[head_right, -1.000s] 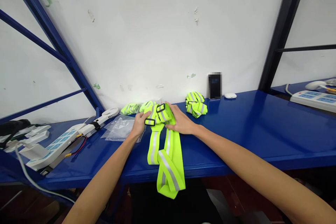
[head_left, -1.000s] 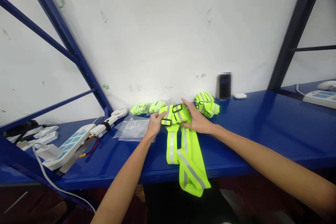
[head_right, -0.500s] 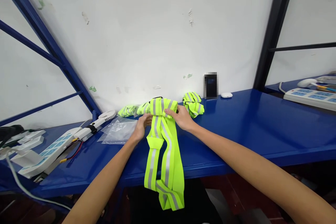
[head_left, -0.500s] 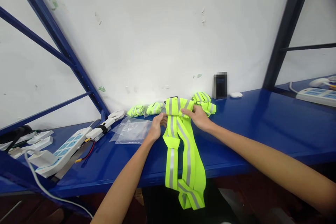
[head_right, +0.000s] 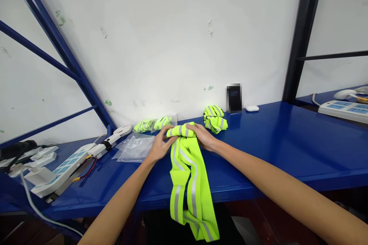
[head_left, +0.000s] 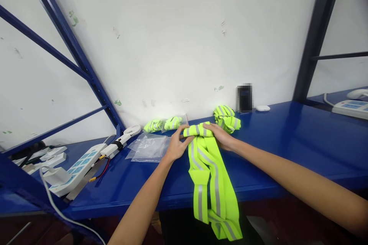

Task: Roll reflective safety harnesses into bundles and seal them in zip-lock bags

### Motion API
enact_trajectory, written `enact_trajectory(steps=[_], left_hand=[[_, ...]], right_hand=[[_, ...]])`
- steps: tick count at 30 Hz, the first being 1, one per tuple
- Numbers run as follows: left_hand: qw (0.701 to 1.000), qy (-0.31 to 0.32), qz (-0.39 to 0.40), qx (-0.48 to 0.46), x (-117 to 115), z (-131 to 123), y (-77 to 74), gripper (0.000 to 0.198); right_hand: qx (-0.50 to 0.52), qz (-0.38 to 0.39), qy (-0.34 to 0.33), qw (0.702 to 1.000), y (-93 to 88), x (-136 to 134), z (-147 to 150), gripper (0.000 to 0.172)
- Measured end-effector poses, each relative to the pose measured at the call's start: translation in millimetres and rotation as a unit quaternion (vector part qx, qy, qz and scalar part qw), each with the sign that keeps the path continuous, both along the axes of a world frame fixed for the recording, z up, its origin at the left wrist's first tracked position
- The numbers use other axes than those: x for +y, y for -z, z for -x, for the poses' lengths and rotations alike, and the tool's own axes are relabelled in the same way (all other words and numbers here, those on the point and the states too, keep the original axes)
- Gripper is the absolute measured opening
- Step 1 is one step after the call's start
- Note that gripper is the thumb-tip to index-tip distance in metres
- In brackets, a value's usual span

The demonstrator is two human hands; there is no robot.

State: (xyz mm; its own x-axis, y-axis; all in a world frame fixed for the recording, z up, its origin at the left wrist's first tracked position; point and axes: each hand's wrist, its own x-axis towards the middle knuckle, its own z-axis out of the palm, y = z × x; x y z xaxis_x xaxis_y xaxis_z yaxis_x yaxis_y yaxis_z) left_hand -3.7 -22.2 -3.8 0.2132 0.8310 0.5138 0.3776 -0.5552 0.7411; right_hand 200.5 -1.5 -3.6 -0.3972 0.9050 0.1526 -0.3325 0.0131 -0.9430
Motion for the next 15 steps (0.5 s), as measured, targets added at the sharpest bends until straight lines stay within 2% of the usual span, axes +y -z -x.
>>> enact_trajectory(steps=[3,5,7,11,15], left_hand=[[0.999,-0.043,-0.032,-0.008,3,0,-0.1,0.037],[0.995,-0.086,-0.048,-0.021,7,2,0.5,0.036],[0.991,-0.120,-0.051,-0.038,11,5,1.0,0.037],[0.979,-0.160,0.002,-0.129,13,7,0.9,0.044],[0.952,-0.236,0.036,-0.194,14,9,2.3,0.054]], right_hand=[[-0.073,-0.029,-0.040,0.996,1.6,3,-5,0.050],[-0.140,-0.071,-0.027,0.987,2.3,4,-8,0.060],[-0.193,-0.132,0.031,0.972,2.9,4,-10,0.062],[-0.228,-0.268,0.164,0.922,3.6,4,-11,0.050],[-0.236,-0.412,0.191,0.859,0.3,-1,-14,0.053]])
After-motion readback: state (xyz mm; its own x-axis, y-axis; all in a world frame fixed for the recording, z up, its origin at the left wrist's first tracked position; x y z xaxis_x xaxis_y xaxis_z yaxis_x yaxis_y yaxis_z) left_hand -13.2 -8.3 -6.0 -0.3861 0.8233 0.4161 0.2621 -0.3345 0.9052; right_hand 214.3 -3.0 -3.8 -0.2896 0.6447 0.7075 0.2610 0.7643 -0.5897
